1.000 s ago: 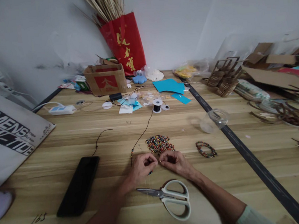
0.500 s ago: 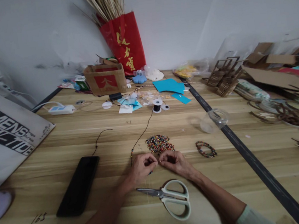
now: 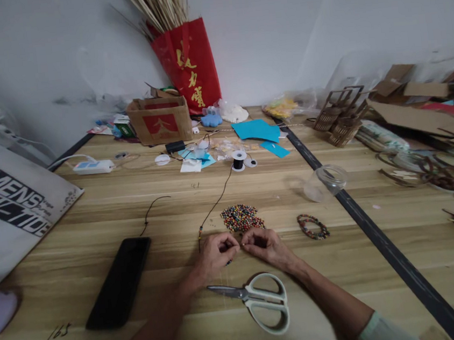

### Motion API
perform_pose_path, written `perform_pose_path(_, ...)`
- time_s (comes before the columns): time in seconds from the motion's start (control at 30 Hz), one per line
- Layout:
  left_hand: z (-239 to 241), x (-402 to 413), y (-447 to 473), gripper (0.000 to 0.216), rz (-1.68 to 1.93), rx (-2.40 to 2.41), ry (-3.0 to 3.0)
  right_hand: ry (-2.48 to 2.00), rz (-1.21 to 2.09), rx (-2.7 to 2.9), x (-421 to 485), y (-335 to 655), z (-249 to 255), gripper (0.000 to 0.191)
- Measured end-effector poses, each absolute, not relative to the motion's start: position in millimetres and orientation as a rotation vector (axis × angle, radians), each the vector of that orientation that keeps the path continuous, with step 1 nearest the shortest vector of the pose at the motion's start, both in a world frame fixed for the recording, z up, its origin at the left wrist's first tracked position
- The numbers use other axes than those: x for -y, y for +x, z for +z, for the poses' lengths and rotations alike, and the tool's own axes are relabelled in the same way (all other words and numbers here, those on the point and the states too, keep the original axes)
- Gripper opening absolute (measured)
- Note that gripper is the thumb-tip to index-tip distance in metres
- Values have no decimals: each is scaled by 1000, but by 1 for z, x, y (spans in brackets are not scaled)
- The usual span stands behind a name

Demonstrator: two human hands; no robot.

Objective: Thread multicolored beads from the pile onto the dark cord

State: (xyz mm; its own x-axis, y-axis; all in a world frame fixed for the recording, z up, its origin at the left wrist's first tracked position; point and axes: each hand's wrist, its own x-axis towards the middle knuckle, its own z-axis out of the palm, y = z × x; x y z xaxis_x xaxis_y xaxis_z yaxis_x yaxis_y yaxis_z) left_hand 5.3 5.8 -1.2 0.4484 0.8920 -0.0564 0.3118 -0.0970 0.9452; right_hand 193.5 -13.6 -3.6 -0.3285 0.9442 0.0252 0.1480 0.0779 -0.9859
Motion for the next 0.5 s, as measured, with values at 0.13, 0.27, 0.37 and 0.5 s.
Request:
perform_pose_path(0.13,-1,-6,6,12,697,-1062,1649,-1121,1320,1609,14,194,-3,22)
perform_pose_path(0.27,-3,-7,6,11,693,-1068,1655,-1133,1309,1631,14,194,-3,19)
perform_pose_path(0.37,-4,-7,6,11,687,-1075,1646,-1124,1306,1648,14,194,-4,17)
perform_pose_path(0.5,-4,-7,6,10,695,-1068,1627,-1114,1303,1643,14,194,-4,17)
